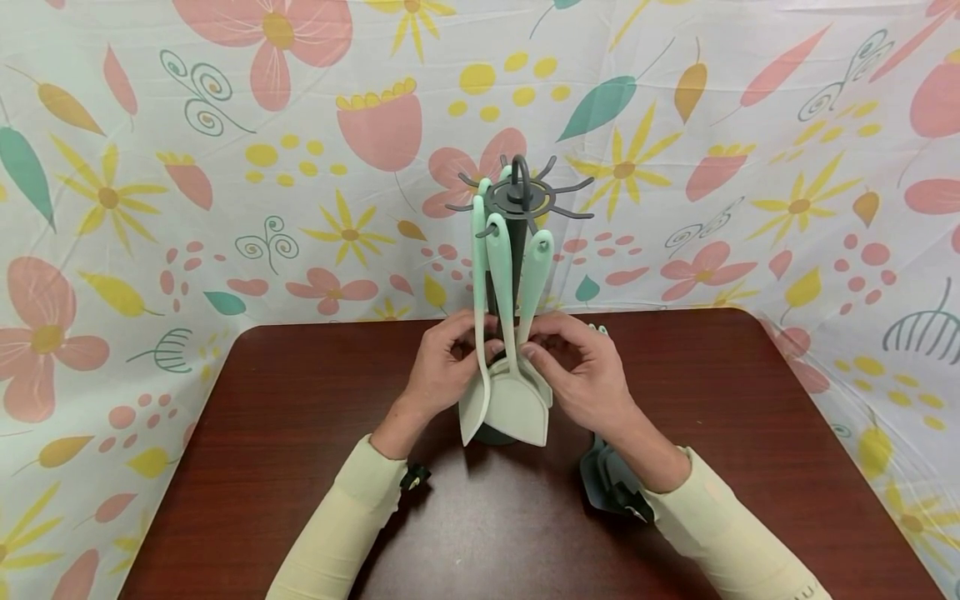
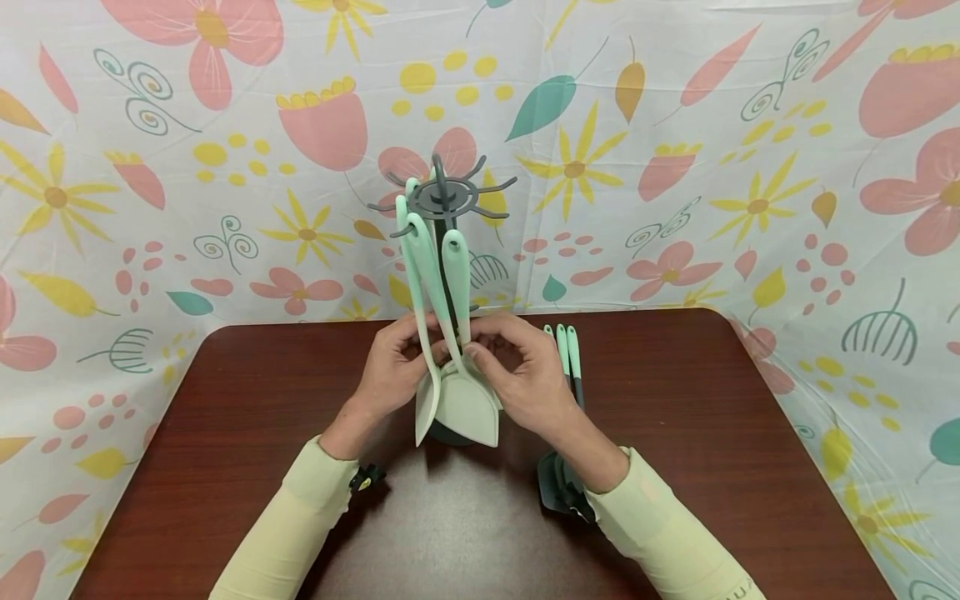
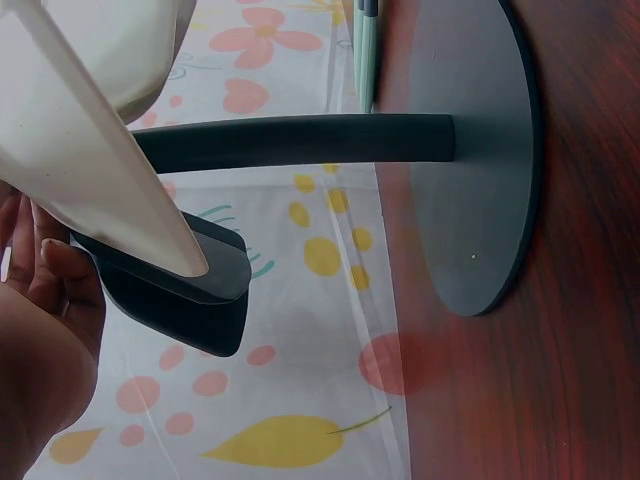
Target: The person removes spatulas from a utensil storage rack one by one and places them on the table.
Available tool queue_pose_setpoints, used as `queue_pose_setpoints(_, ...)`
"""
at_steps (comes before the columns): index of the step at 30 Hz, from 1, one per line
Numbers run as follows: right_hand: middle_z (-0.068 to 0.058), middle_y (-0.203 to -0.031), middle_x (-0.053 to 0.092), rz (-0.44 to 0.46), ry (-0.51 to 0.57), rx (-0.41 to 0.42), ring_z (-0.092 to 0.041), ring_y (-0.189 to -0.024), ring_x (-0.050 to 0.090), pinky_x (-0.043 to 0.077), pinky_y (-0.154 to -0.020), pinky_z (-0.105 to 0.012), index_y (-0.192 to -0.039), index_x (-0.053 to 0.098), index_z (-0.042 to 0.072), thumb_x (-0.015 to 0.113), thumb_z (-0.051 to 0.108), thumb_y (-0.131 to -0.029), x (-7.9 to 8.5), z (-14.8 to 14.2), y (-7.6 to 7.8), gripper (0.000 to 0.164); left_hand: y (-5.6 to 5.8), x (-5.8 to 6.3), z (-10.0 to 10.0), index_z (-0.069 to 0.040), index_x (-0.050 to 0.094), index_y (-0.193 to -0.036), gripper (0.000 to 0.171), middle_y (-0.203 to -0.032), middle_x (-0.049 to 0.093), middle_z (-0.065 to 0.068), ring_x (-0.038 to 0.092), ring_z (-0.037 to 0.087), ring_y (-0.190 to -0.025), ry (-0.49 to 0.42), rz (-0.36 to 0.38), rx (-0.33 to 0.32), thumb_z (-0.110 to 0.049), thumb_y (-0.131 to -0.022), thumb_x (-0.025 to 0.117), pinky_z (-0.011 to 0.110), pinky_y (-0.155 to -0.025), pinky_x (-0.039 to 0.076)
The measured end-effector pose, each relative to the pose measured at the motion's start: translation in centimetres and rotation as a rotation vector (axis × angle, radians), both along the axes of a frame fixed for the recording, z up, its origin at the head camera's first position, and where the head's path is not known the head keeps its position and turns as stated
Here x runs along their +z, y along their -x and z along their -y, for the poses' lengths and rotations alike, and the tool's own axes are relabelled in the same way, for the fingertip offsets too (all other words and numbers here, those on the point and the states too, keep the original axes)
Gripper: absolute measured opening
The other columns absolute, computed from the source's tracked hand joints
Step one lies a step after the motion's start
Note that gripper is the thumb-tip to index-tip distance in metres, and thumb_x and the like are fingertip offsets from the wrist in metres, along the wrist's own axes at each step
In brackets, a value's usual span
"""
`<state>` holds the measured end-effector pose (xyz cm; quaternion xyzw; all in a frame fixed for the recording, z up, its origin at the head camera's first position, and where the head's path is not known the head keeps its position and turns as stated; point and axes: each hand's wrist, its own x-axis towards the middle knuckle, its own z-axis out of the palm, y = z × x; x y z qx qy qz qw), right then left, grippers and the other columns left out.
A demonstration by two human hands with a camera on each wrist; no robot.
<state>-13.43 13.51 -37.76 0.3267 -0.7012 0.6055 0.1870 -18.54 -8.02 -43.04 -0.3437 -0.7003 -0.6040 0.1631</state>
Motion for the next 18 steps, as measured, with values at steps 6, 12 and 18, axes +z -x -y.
queue_pose_setpoints(6,-0.015,-0.093,0.067,0.004,0.000,0.007,-0.016,-0.076,0.062,0.052,-0.065,-0.024,-0.112,0.073,-0.001,0.072,-0.015,-0.093,0.0,-0.1,-0.1,0.024,-0.1,0.0,0.0,-0.008,0.075,-0.118,0.024,-0.094,0.067,0.006,0.061,0.015,-0.068,0.003,0.007,0.006,0.000,-0.096,0.077,0.030,-0.060,0.049)
queue_pose_setpoints(12,-0.014,-0.094,0.067,0.011,-0.010,-0.001,-0.017,-0.078,0.062,0.051,-0.065,-0.025,-0.113,0.074,0.001,0.072,-0.011,-0.095,0.0,-0.2,-0.2,0.021,-0.1,0.2,-0.1,-0.003,0.074,-0.116,0.024,-0.091,0.067,0.009,0.059,0.014,-0.067,0.014,0.007,0.022,0.006,-0.094,0.077,0.030,-0.058,0.046)
queue_pose_setpoints(18,-0.008,-0.091,0.066,0.000,-0.024,-0.027,-0.016,-0.073,0.059,0.049,-0.062,-0.025,-0.108,0.073,0.002,0.072,-0.016,-0.092,0.0,-0.3,-0.3,0.024,-1.1,1.8,-0.2,0.003,0.073,-0.113,0.021,-0.090,0.066,0.013,0.055,0.013,-0.067,0.019,-0.009,0.020,0.010,-0.093,0.075,0.033,-0.059,0.047)
